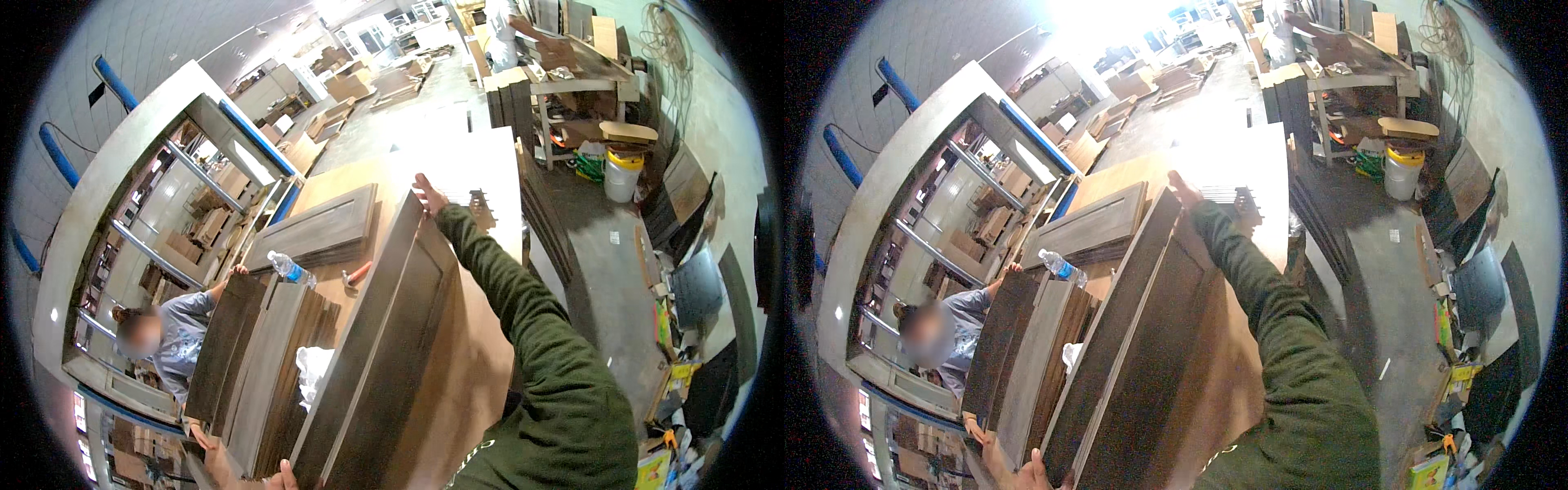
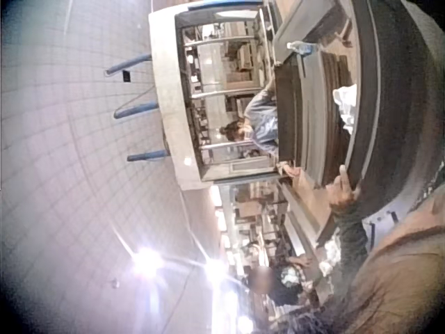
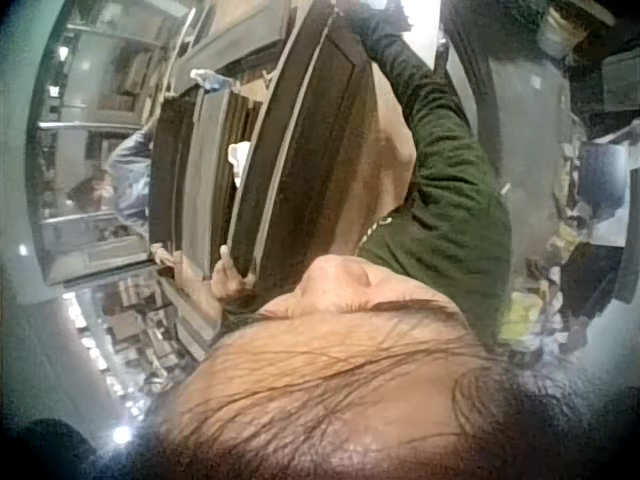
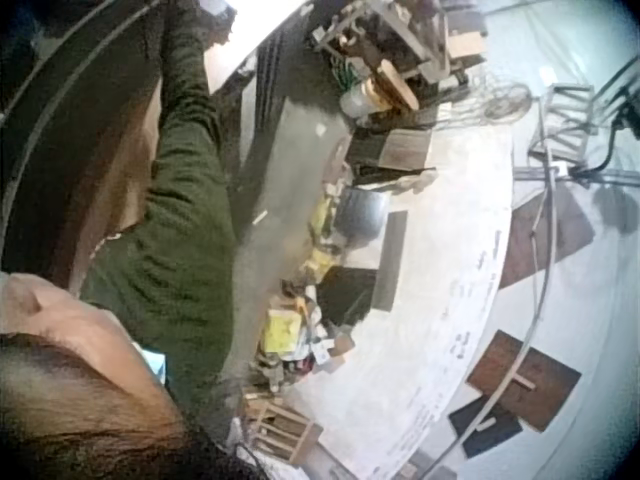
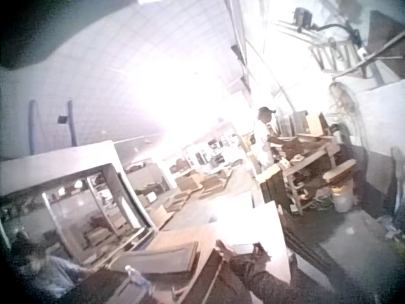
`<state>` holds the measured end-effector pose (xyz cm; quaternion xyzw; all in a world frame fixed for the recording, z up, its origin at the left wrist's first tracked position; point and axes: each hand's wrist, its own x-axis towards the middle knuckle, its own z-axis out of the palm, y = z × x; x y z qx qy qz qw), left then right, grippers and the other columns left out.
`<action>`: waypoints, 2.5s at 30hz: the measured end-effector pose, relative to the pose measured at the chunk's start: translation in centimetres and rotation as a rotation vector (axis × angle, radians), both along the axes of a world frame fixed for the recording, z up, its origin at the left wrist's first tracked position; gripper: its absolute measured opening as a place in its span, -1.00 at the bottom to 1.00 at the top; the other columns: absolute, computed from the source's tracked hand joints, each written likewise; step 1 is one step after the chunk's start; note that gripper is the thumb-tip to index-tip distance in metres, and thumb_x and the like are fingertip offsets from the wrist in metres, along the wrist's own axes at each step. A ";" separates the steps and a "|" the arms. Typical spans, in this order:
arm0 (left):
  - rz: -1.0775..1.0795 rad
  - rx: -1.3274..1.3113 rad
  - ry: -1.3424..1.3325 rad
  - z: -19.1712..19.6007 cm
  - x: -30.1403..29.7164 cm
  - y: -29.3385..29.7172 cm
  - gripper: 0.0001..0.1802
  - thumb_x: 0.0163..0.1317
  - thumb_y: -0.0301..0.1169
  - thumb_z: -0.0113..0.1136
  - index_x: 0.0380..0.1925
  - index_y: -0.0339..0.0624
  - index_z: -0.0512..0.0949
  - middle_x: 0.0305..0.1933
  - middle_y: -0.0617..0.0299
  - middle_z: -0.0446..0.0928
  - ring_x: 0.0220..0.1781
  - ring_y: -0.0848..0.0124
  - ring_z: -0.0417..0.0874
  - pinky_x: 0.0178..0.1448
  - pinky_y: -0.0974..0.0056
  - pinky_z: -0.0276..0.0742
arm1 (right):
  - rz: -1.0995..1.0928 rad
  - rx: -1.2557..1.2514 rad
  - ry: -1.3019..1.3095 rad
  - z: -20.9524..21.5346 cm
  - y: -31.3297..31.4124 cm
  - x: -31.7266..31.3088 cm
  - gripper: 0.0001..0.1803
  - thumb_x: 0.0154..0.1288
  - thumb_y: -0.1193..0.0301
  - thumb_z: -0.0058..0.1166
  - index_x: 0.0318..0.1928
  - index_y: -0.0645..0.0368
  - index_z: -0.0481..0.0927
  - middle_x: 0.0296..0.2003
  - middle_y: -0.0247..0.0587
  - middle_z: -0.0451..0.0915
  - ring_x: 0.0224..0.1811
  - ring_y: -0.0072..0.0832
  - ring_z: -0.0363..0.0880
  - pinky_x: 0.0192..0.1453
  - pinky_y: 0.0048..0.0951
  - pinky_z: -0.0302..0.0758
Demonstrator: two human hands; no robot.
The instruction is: The person handles and stacks wooden cabinet panels and slatted components on a large workbench by hand, moving them one at a time to group them.
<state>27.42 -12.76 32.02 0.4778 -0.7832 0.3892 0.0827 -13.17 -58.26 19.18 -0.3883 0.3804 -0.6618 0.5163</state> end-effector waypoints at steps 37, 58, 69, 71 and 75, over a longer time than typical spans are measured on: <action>0.177 0.056 0.300 -3.5 1.7 2.5 -0.65 0.06 -0.24 0.21 -0.12 -0.02 0.60 -0.43 0.13 0.52 -0.44 0.21 0.54 -0.31 0.12 0.46 | -0.385 -0.349 0.912 6.0 -0.9 -2.1 -0.42 0.12 0.11 0.11 -0.02 0.35 0.42 -0.08 0.02 0.50 -0.04 -0.31 0.51 0.06 -0.35 0.42; 0.438 -0.531 1.549 -19.3 17.0 19.2 -0.11 -0.18 -0.19 0.38 0.18 -0.24 0.21 -0.04 0.14 0.40 -0.11 0.28 0.50 0.07 0.18 0.39 | 0.752 -0.082 1.301 6.4 8.1 11.7 -0.56 0.32 0.17 -0.16 -0.34 0.34 0.59 -0.49 -0.18 0.62 -0.50 -0.46 0.57 -0.27 -0.47 0.53; 0.061 -0.747 2.276 -21.7 8.5 7.4 -0.16 -0.10 0.02 0.34 0.04 -0.33 0.24 0.07 -0.06 0.32 0.07 -0.06 0.37 0.03 -0.13 0.44 | 1.219 -1.230 1.788 12.0 33.7 33.4 -0.32 -0.03 -0.24 0.05 -0.10 0.06 0.54 -0.32 -0.02 0.59 -0.22 -0.09 0.56 -0.12 -0.17 0.46; 0.169 -0.701 2.148 -21.2 8.4 7.4 -0.15 -0.17 0.01 0.39 0.00 -0.33 0.28 0.00 -0.01 0.38 0.03 0.04 0.42 0.01 -0.04 0.46 | 1.163 -1.272 1.800 11.4 33.5 34.9 -0.37 -0.02 -0.18 0.07 -0.13 0.08 0.55 -0.39 -0.02 0.59 -0.27 -0.08 0.57 -0.18 -0.17 0.47; 0.376 -0.559 2.036 -21.9 8.6 7.8 -0.16 -0.42 -0.13 0.58 -0.10 -0.24 0.38 -0.21 0.16 0.52 -0.12 0.39 0.53 -0.05 0.26 0.47 | 1.134 -1.331 1.615 12.4 32.8 34.7 -0.45 -0.01 -0.10 0.10 -0.21 0.11 0.57 -0.51 -0.02 0.57 -0.38 -0.07 0.57 -0.28 -0.16 0.47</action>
